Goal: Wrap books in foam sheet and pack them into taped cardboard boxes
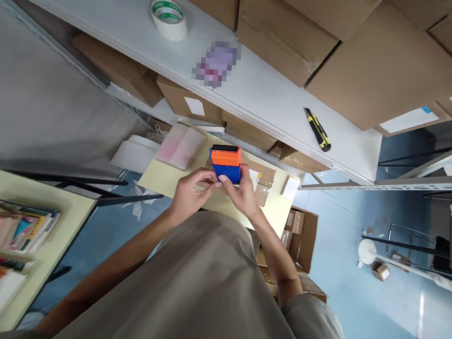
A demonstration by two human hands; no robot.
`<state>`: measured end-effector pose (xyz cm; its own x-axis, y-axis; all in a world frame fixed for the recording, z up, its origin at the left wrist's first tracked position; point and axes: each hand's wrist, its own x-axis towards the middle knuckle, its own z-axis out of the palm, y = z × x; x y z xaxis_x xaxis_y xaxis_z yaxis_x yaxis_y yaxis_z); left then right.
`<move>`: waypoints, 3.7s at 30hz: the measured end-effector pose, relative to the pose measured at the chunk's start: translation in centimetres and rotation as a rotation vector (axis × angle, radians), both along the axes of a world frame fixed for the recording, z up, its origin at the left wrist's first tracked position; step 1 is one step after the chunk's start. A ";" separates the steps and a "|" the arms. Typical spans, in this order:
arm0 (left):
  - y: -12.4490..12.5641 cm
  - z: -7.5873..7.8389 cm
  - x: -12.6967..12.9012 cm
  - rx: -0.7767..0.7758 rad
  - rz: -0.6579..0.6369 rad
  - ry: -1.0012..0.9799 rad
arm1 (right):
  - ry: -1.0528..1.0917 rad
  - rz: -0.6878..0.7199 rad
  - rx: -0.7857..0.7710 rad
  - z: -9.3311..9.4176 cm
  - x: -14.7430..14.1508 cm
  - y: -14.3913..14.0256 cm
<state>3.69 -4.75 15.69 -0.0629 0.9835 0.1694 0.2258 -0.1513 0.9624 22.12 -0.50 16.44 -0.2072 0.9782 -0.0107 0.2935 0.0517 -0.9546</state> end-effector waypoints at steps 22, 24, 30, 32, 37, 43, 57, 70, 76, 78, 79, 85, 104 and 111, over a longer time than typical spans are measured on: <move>5.2 7.1 -4.3 -0.309 -0.198 -0.184 | -0.421 0.418 -0.020 5.7 5.9 1.0; 5.2 6.6 -4.3 -0.344 -0.197 -0.220 | -0.455 0.452 -0.032 6.2 6.0 1.5; 5.5 4.0 -4.7 -0.399 -0.157 -0.323 | -0.542 0.517 -0.152 8.0 4.7 3.1; 5.4 2.6 -4.9 -0.435 -0.147 -0.392 | -0.585 0.511 -0.202 8.7 4.0 3.6; 5.0 -0.7 -5.3 -0.525 -0.101 -0.578 | -0.722 0.468 -0.319 10.2 1.6 4.1; 5.0 -2.4 -6.1 -0.542 -0.073 -0.631 | -0.875 0.547 -0.462 12.9 -1.1 6.1; 8.1 -9.6 -8.4 -0.672 0.099 -0.770 | -0.951 0.493 -0.898 16.2 3.6 10.7; 6.3 -7.1 -8.0 -0.619 0.034 -0.802 | -0.969 0.406 -0.798 21.7 3.5 9.8; 4.9 -9.4 -6.7 -0.702 0.109 -0.826 | -1.046 0.373 -0.623 21.3 0.5 9.5; 4.5 -10.4 -6.3 -0.720 0.127 -0.839 | -1.059 0.372 -0.591 21.0 -0.6 9.5; 4.3 -10.9 -6.1 -0.728 0.135 -0.844 | -1.069 0.373 -0.579 20.8 -1.2 9.5; 3.6 -13.3 -5.0 -0.747 0.158 -0.878 | -1.143 0.394 -0.540 20.7 -4.4 9.7; 4.3 -15.0 -1.9 -0.635 0.127 -0.634 | -1.294 0.322 -0.473 20.5 -11.0 7.4; 4.3 -14.7 -2.9 -0.596 0.162 -0.575 | -1.244 0.321 -0.480 20.5 -11.3 7.3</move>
